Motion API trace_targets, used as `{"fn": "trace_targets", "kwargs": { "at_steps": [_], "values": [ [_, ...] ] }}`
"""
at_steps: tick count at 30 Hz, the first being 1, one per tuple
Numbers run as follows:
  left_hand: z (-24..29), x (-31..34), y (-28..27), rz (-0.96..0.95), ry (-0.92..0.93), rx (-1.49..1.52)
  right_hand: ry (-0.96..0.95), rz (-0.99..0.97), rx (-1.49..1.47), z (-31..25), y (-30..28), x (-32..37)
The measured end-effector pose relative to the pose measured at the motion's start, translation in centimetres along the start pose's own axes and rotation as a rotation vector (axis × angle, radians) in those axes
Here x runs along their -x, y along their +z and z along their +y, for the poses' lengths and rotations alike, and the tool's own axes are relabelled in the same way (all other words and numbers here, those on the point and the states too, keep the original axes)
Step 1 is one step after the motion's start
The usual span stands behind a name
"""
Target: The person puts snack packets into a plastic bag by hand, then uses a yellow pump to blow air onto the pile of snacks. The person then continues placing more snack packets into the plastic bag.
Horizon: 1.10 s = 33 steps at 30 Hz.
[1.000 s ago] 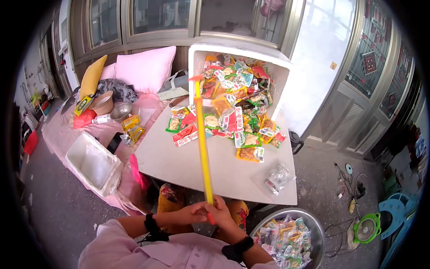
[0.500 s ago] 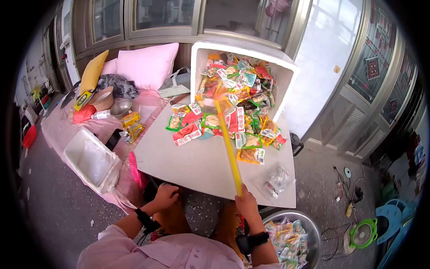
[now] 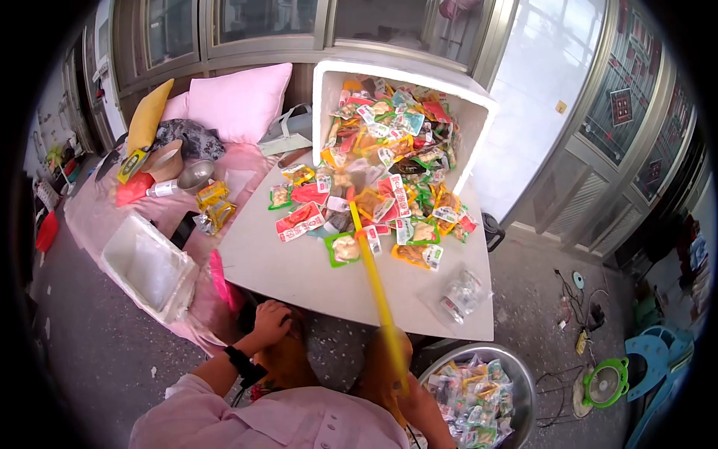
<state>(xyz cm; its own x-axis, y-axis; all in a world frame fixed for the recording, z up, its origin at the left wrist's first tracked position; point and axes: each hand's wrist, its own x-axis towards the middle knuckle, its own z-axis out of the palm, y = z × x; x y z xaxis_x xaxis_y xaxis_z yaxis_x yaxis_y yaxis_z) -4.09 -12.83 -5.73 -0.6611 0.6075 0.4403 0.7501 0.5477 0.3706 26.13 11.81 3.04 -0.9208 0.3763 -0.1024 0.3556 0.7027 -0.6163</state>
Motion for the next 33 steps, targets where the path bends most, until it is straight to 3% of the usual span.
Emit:
{"fn": "trace_targets", "kwargs": {
  "at_steps": [5,8,11,12,15,18,20,22,27,30,31,33],
  "values": [
    [0.0,0.0,0.2,0.004,0.024,-0.052,-0.013,0.103,-0.253,0.9,-0.8,2.7],
    [0.7,-0.7,-0.4,-0.244,-0.094,-0.172,-0.022,0.205,-0.276,0.4,-0.8,1.2],
    [0.6,-0.4,-0.2,-0.002,0.003,-0.069,-0.167,0.366,-0.168,-0.1,-1.4,-3.6],
    [0.5,-0.3,0.1,-0.005,0.000,-0.062,-0.210,0.401,-0.179,-1.0,-2.2,-5.6],
    [-0.2,-0.2,0.5,-0.006,-0.010,-0.060,0.010,0.312,-0.125,-0.7,-3.1,-9.9],
    [-0.4,-0.3,0.5,0.009,-0.008,-0.062,0.001,0.283,-0.082,0.0,-2.7,-11.7],
    [-0.3,-0.1,0.4,0.024,-0.004,-0.057,0.167,0.178,-0.178,-0.7,-2.6,-11.3],
    [-0.2,-0.1,0.3,0.014,-0.011,-0.052,0.174,0.154,-0.177,-1.3,-2.8,-10.1],
    [0.3,-0.1,0.1,0.029,0.005,-0.050,-0.175,0.217,0.057,1.8,-2.1,-3.8],
    [0.4,-0.1,0.2,0.040,0.011,-0.059,0.188,0.013,-0.282,0.1,-3.3,-0.1],
    [0.4,-0.1,0.2,0.045,0.013,-0.065,0.214,-0.040,-0.563,0.9,-3.2,0.5],
    [0.5,-0.1,0.4,0.047,0.016,-0.068,0.248,-0.015,-0.671,0.9,-3.7,1.6]
  ]
}}
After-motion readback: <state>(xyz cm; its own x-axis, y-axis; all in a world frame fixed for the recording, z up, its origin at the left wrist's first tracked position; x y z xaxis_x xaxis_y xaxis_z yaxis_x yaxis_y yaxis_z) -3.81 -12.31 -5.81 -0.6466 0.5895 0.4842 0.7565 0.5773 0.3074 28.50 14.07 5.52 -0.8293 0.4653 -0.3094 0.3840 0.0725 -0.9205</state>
